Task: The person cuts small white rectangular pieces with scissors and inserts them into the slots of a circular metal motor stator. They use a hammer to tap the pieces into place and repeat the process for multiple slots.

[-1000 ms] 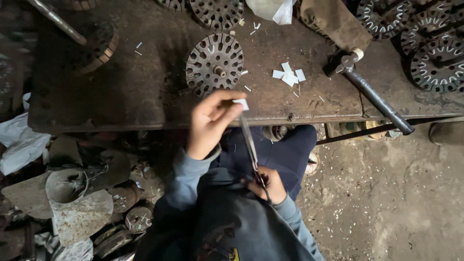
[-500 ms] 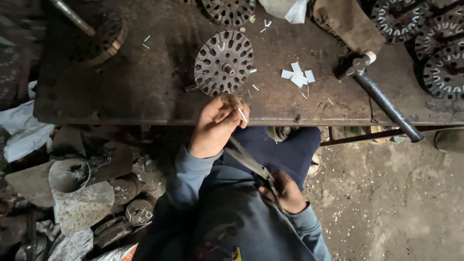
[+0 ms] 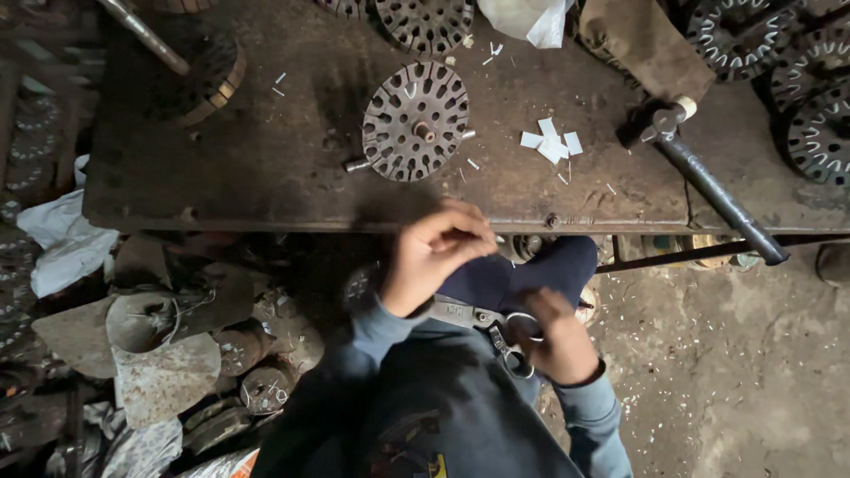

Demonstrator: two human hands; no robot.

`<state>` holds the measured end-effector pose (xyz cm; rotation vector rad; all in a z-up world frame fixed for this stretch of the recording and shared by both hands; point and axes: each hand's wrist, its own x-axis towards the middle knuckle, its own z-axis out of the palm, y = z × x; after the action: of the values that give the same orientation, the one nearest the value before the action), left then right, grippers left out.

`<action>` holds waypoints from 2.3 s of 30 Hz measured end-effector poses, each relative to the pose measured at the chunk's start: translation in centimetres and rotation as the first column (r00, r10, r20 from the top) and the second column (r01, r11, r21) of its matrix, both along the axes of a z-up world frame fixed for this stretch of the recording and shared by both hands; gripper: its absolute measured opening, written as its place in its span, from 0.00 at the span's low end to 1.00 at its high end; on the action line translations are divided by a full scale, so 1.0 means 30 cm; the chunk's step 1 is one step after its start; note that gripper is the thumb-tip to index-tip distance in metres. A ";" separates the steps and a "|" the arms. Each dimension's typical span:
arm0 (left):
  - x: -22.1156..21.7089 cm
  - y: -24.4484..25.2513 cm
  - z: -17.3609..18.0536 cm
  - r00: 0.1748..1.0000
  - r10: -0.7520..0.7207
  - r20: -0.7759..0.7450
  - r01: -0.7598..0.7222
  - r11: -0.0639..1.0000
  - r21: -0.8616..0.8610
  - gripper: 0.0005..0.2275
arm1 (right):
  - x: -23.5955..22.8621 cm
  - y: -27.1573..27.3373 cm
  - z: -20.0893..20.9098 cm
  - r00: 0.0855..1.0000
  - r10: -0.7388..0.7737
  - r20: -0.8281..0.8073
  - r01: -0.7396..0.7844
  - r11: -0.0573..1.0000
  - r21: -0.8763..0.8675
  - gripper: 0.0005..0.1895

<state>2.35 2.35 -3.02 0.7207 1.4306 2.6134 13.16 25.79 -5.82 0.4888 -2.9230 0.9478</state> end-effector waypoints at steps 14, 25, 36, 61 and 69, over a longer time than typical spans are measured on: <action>0.069 0.024 0.068 0.994 0.110 -0.002 -0.108 0.963 -0.247 0.05 | -0.173 -0.214 0.197 0.947 -0.298 0.118 0.254 0.471 -0.845 0.09; 0.017 0.016 -0.038 0.948 -0.113 0.296 0.139 0.988 -0.068 0.03 | -0.223 -0.208 0.227 0.968 -0.158 0.197 0.253 0.624 -0.740 0.05; -0.093 -0.139 -0.009 0.970 -0.082 0.230 0.090 0.996 -0.026 0.09 | -0.308 -0.343 0.368 0.994 0.007 -0.110 -0.046 0.931 -0.362 0.12; -0.167 -0.213 0.196 0.794 0.421 -0.439 -0.586 0.722 -0.368 0.10 | -0.484 -0.497 0.304 0.924 -0.359 -0.131 0.149 0.653 -0.743 0.10; -0.153 -0.266 0.137 0.805 0.361 -0.470 -0.544 0.765 -0.345 0.14 | -0.461 -0.432 0.437 0.956 -0.070 -0.286 -0.103 0.830 -0.548 0.21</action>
<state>-2.24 -5.64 1.10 0.9301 2.5387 2.3166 -0.68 12.82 7.29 0.5525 -2.2267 1.5078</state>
